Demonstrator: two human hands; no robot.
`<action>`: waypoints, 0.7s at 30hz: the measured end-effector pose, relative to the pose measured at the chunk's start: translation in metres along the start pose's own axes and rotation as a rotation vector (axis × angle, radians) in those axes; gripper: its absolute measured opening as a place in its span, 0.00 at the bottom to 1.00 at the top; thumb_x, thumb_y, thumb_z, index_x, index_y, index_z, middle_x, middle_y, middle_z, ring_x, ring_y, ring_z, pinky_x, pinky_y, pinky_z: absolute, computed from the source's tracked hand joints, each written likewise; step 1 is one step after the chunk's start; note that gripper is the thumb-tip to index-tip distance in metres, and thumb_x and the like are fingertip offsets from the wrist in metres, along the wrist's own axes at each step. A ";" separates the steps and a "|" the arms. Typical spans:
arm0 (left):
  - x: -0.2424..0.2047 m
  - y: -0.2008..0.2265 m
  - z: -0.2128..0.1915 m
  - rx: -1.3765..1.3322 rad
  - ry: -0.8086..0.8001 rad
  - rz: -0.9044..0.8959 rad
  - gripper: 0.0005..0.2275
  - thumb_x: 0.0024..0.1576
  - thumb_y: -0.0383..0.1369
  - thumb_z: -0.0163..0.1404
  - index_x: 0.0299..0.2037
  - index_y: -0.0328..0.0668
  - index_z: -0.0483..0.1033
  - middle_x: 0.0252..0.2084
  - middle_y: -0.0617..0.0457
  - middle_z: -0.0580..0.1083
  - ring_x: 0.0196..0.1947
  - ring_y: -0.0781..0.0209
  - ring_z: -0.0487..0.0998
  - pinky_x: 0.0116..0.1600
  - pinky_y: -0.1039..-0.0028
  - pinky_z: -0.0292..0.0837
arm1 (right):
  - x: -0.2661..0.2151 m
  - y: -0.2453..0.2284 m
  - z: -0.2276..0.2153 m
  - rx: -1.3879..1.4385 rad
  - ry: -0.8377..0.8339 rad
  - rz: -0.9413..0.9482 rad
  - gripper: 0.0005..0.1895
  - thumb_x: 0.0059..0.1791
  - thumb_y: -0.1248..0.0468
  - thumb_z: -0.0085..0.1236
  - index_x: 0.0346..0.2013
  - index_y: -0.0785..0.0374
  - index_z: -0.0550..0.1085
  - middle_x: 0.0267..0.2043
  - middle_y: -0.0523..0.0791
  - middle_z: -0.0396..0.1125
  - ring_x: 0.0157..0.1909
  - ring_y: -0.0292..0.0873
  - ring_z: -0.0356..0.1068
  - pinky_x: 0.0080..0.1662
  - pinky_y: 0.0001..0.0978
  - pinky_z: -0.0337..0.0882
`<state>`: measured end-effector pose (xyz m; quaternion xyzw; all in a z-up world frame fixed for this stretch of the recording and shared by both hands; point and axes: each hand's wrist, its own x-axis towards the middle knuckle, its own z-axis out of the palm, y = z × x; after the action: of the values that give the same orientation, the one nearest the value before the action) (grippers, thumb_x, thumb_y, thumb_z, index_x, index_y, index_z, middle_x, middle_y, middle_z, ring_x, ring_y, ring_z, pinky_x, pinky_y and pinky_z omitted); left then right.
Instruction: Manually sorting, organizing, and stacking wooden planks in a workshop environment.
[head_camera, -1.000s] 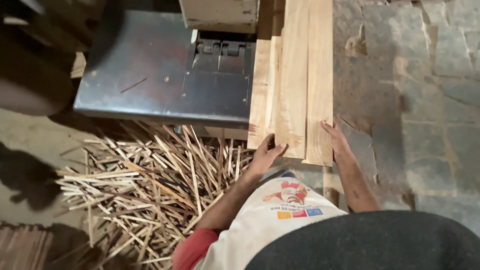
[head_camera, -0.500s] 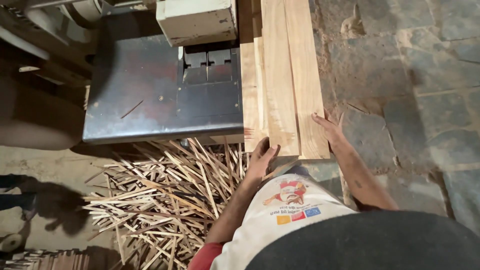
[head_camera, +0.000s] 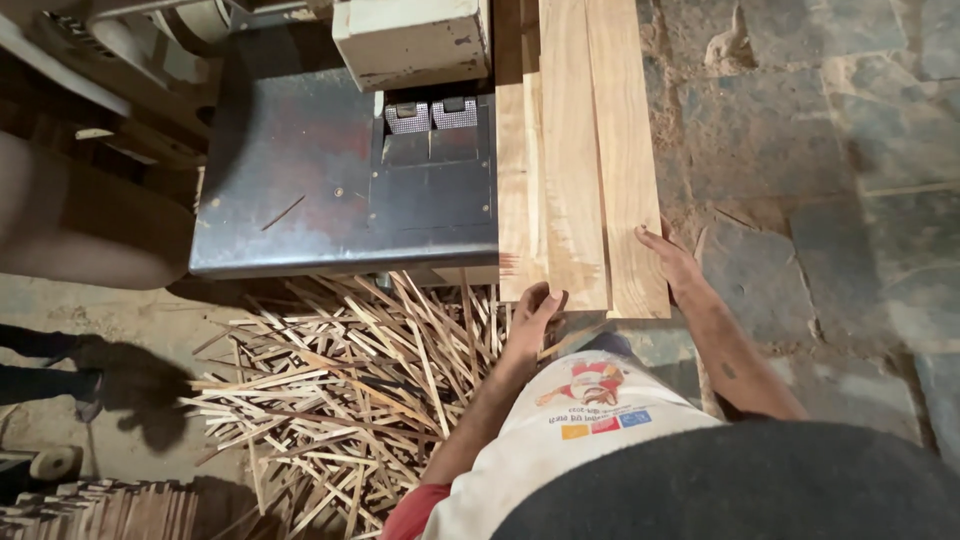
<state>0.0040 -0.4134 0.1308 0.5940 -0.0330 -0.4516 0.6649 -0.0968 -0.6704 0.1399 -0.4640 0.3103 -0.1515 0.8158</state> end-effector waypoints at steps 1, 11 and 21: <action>0.001 -0.001 -0.001 0.013 0.022 0.001 0.37 0.56 0.48 0.57 0.70 0.33 0.58 0.67 0.40 0.67 0.59 0.49 0.73 0.59 0.62 0.70 | 0.000 0.000 0.001 0.020 0.003 0.005 0.32 0.51 0.59 0.57 0.71 0.57 0.63 0.62 0.44 0.68 0.60 0.40 0.69 0.57 0.36 0.70; -0.005 -0.003 0.002 -0.238 -0.071 -0.159 0.35 0.59 0.44 0.55 0.70 0.36 0.50 0.65 0.42 0.67 0.60 0.59 0.72 0.64 0.66 0.71 | 0.006 0.008 -0.006 0.041 0.027 0.035 0.34 0.51 0.59 0.58 0.72 0.57 0.64 0.62 0.43 0.68 0.60 0.41 0.69 0.57 0.37 0.70; -0.001 -0.004 0.001 -0.319 -0.058 -0.191 0.36 0.58 0.40 0.58 0.70 0.31 0.49 0.60 0.39 0.67 0.52 0.54 0.73 0.63 0.61 0.73 | 0.012 0.018 -0.013 0.081 0.019 -0.001 0.31 0.51 0.61 0.59 0.69 0.59 0.65 0.59 0.42 0.69 0.60 0.40 0.69 0.57 0.34 0.70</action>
<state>0.0006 -0.4135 0.1284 0.4684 0.0765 -0.5292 0.7033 -0.0967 -0.6760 0.1158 -0.4291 0.3115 -0.1690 0.8308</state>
